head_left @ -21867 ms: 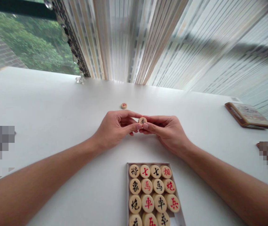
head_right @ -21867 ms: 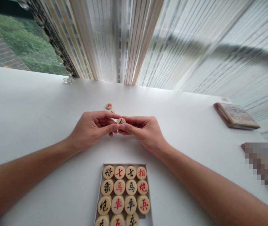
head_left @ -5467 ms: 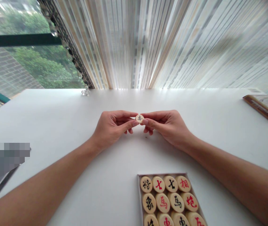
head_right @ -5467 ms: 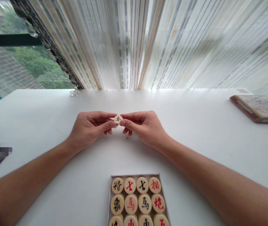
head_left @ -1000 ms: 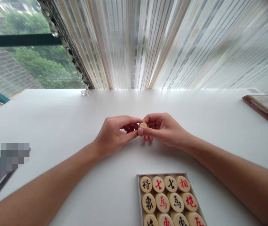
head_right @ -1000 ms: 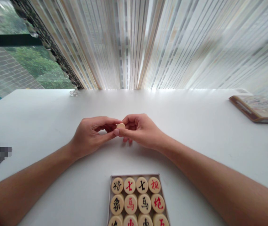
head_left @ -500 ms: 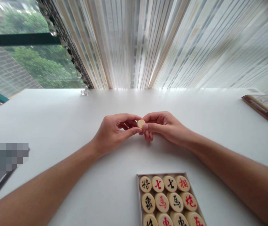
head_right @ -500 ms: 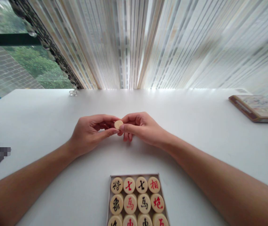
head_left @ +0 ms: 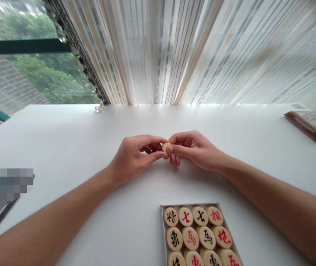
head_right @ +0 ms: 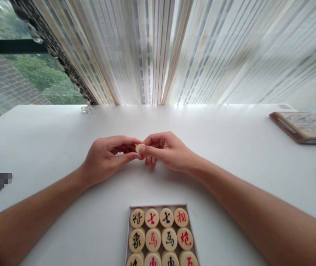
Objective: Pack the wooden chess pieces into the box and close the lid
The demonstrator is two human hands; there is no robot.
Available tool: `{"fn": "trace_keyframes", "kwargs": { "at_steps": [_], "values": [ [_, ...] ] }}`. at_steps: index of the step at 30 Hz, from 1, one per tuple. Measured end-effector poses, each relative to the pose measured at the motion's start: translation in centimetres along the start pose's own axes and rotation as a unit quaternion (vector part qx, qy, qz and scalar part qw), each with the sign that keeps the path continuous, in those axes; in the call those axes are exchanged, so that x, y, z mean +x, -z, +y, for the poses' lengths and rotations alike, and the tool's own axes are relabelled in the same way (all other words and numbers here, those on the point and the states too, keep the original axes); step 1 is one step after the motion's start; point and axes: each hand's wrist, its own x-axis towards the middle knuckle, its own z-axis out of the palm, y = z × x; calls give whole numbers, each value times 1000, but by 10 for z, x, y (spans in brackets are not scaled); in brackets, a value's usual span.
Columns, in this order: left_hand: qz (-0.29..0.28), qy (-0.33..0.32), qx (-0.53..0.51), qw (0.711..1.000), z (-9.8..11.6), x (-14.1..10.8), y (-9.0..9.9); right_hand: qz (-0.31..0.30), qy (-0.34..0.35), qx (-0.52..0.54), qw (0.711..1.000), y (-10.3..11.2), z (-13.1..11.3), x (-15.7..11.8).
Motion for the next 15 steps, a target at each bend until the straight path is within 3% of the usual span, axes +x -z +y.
{"fn": "trace_keyframes", "kwargs": {
  "at_steps": [10, 15],
  "values": [
    [7, -1, -2, 1000, -2, 0, 0, 10, 5, 14, 1000, 0, 1, 0],
    [37, -2, 0, 999, -3, 2, 0, 60, 26, 19, 998, -2, 6, 1]
  ]
}}
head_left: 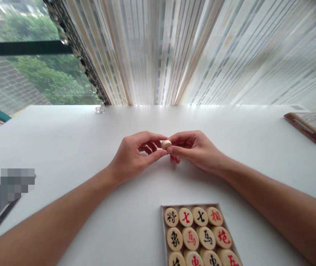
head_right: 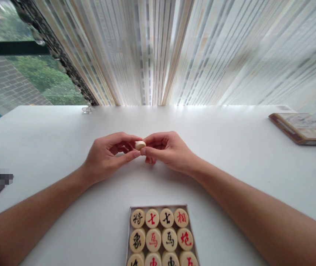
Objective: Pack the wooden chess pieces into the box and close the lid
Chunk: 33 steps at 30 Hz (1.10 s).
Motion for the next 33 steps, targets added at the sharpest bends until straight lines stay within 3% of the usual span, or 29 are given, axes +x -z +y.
{"fn": "trace_keyframes", "kwargs": {
  "at_steps": [8, 24, 29, 33],
  "values": [
    [45, -41, 33, 998, -2, 0, 1, 38, -15, 4, 999, 1, 3, 0],
    [24, -63, 50, 996, -2, -1, 0, 36, 1, 43, 998, 4, 9, 2],
    [31, -127, 91, 987, -3, -1, 2, 30, -16, 37, 999, 0, 4, 1],
    [37, -203, 178, 962, -4, -3, 2, 23, -45, 27, 998, -6, 1, -1]
  ]
}}
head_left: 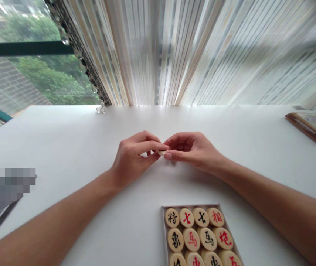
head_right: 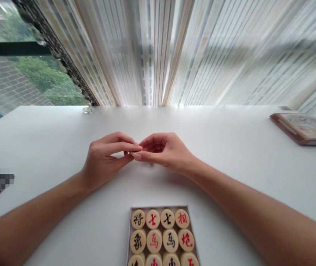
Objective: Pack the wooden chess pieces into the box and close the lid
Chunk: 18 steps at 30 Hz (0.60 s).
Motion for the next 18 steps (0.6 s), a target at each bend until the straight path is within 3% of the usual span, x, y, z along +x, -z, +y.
{"fn": "trace_keyframes", "kwargs": {
  "at_steps": [3, 6, 13, 18],
  "values": [
    [-2, -37, 30, 999, 1, -1, -1, -5, 1, -17, 1000, -3, 3, -1],
    [-6, -32, 16, 999, 3, -2, -2, -4, 23, -30, 999, -4, 7, -2],
    [-41, 64, -52, 996, 8, 3, 0, 58, 83, -66, 993, -5, 13, -3],
    [-60, 120, -105, 985, 8, 5, 1, 101, 139, -166, 971, -3, 14, -6]
  ]
}}
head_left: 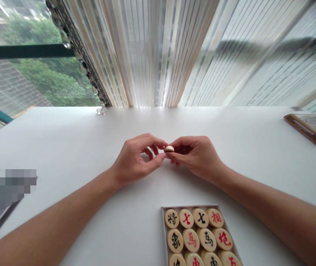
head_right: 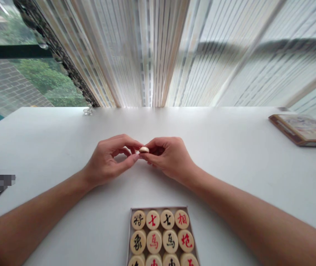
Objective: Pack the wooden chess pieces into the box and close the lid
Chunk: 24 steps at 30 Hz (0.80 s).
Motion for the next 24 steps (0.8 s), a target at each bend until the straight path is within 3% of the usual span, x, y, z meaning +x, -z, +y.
{"fn": "trace_keyframes", "kwargs": {
  "at_steps": [3, 5, 12, 18, 24],
  "values": [
    [6, -5, 3, 1000, -3, 0, 0, 5, 52, -66, 996, -1, 0, -2],
    [25, -32, 31, 999, -4, -1, 0, -13, 56, -48, 997, -2, -1, -2],
    [92, -114, 121, 982, -3, -4, 0, -71, -81, 120, 987, 2, -9, 5],
    [82, -160, 159, 971, -4, -5, -1, -105, -137, 160, 972, 7, -15, 8],
    [57, -117, 110, 985, -1, -5, -3, -93, -153, 206, 962, 5, -12, 8]
  ]
}}
